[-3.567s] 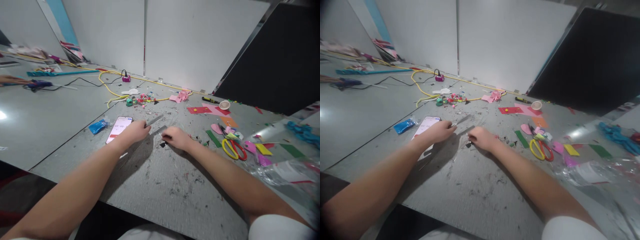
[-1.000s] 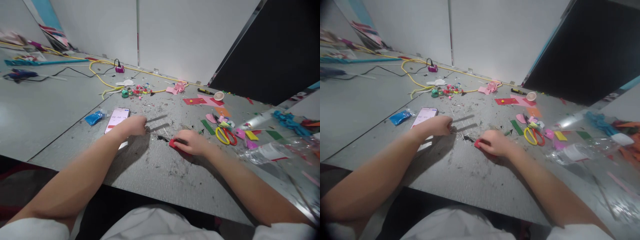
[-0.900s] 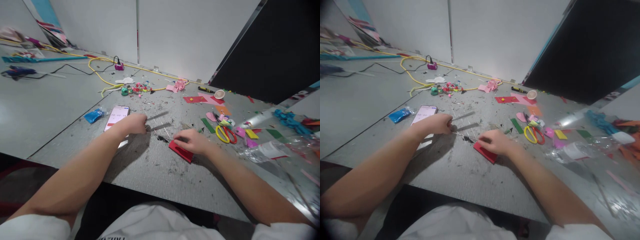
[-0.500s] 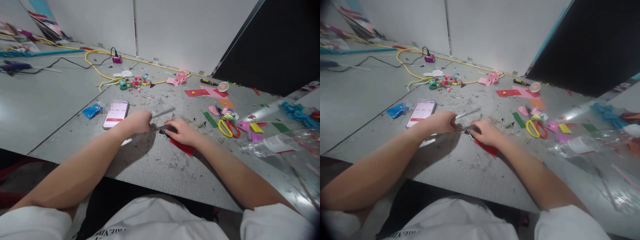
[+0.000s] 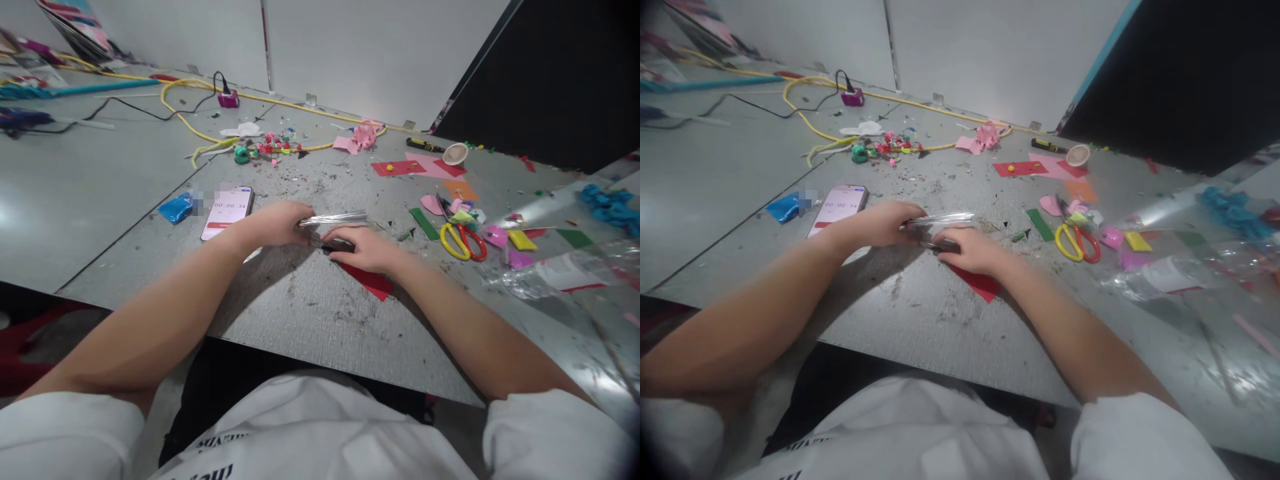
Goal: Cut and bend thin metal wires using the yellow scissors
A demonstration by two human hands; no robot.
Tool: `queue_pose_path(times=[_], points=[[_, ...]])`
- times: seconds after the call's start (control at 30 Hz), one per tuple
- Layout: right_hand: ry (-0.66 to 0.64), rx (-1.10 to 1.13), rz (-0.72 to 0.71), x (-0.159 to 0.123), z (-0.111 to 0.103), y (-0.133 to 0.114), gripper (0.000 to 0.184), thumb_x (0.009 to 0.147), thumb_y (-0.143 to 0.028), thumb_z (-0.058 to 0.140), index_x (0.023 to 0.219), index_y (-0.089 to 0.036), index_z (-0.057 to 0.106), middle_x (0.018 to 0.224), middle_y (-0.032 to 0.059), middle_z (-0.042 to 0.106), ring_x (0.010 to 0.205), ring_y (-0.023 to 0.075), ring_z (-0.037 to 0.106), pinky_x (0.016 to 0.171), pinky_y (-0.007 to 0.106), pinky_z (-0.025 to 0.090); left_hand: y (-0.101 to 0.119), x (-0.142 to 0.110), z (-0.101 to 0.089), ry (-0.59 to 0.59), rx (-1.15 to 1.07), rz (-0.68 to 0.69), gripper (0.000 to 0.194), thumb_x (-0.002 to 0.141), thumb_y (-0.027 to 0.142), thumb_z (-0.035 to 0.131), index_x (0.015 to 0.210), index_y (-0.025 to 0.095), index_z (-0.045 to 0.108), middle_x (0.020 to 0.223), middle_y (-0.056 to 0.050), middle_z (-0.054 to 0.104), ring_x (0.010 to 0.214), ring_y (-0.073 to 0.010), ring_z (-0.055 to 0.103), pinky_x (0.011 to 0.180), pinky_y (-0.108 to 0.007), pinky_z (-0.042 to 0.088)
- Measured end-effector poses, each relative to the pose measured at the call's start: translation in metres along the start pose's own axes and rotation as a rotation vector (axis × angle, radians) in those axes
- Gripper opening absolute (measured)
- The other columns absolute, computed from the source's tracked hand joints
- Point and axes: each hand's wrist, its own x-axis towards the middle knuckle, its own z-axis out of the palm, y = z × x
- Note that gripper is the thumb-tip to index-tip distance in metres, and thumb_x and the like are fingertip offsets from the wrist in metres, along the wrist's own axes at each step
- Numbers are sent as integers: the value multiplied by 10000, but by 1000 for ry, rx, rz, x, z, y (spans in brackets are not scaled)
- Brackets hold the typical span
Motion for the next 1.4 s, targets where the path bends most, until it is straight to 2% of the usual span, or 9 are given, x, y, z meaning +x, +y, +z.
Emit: queue_pose_path(times=[0.1, 0.2, 0.27, 0.37, 0.6, 0.87, 1.03, 1.2, 1.4], points=[[-7, -183, 6, -6, 6, -18, 389, 1014, -364, 576, 1348, -188, 671, 1386, 120, 674, 1333, 284, 589, 1137, 433, 451, -5, 3, -1, -10, 18, -39, 257, 779, 359, 719, 962, 179, 708, 976, -54, 730, 884, -213, 645, 717, -260, 383], [-41, -371, 33, -17, 22, -43, 647, 1036, -518, 509, 1527, -97, 517, 1620, 221, 431, 1520, 373, 375, 1227, 548, 341, -5, 2, -2, 29, 47, -104, 257, 762, 411, 738, 874, 182, 703, 880, -52, 738, 793, -216, 639, 646, -277, 345], [-96, -421, 56, -24, 34, -56, 784, 1033, -608, 454, 1593, -61, 414, 1690, 228, 287, 1569, 395, 270, 1266, 580, 262, -4, 0, -3, 38, 72, -136, 252, 754, 421, 744, 824, 184, 699, 790, -51, 718, 719, -215, 617, 621, -291, 324], [-136, -436, 94, -36, 43, -62, 861, 1037, -653, 381, 1633, -36, 318, 1713, 206, 221, 1598, 366, 194, 1296, 554, 214, -1, -1, -4, 37, 113, -148, 240, 759, 424, 734, 789, 188, 709, 680, -48, 661, 663, -217, 586, 625, -308, 311], [-97, -457, 281, -104, 16, -27, 802, 1048, -627, 357, 1653, -104, 302, 1711, 183, 248, 1590, 355, 226, 1272, 581, 269, -3, 1, -1, 27, 116, -142, 227, 764, 425, 738, 787, 199, 738, 640, -39, 623, 653, -210, 567, 626, -309, 307], [67, -423, 282, -183, -11, 16, 618, 1084, -498, 365, 1595, -158, 434, 1669, 173, 355, 1562, 309, 319, 1254, 562, 330, -5, -1, -3, 2, 0, -92, 229, 748, 384, 728, 893, 219, 792, 785, -32, 727, 724, -195, 610, 684, -278, 361], [140, -370, 233, -185, -14, 25, 497, 1073, -423, 438, 1483, -177, 575, 1609, 158, 468, 1517, 305, 413, 1225, 571, 381, -4, -2, -2, -27, 81, -106, 212, 727, 385, 710, 843, 225, 786, 689, -33, 661, 679, -206, 581, 667, -304, 328], [268, -411, 207, -167, -24, 26, 279, 1021, -349, 565, 1095, -180, 775, 1305, 142, 725, 1255, 323, 631, 1100, 546, 498, -3, -2, 2, -16, 103, -67, 143, 746, 329, 632, 702, 216, 709, 580, -21, 567, 591, -179, 487, 637, -321, 275], [116, -436, 131, -130, -36, 18, 187, 992, -316, 619, 985, -199, 765, 1198, 117, 736, 1120, 310, 625, 1006, 506, 498, 3, 3, 7, -51, 89, 69, 172, 752, 324, 620, 629, 211, 580, 592, -7, 544, 559, -151, 415, 607, -314, 258]])
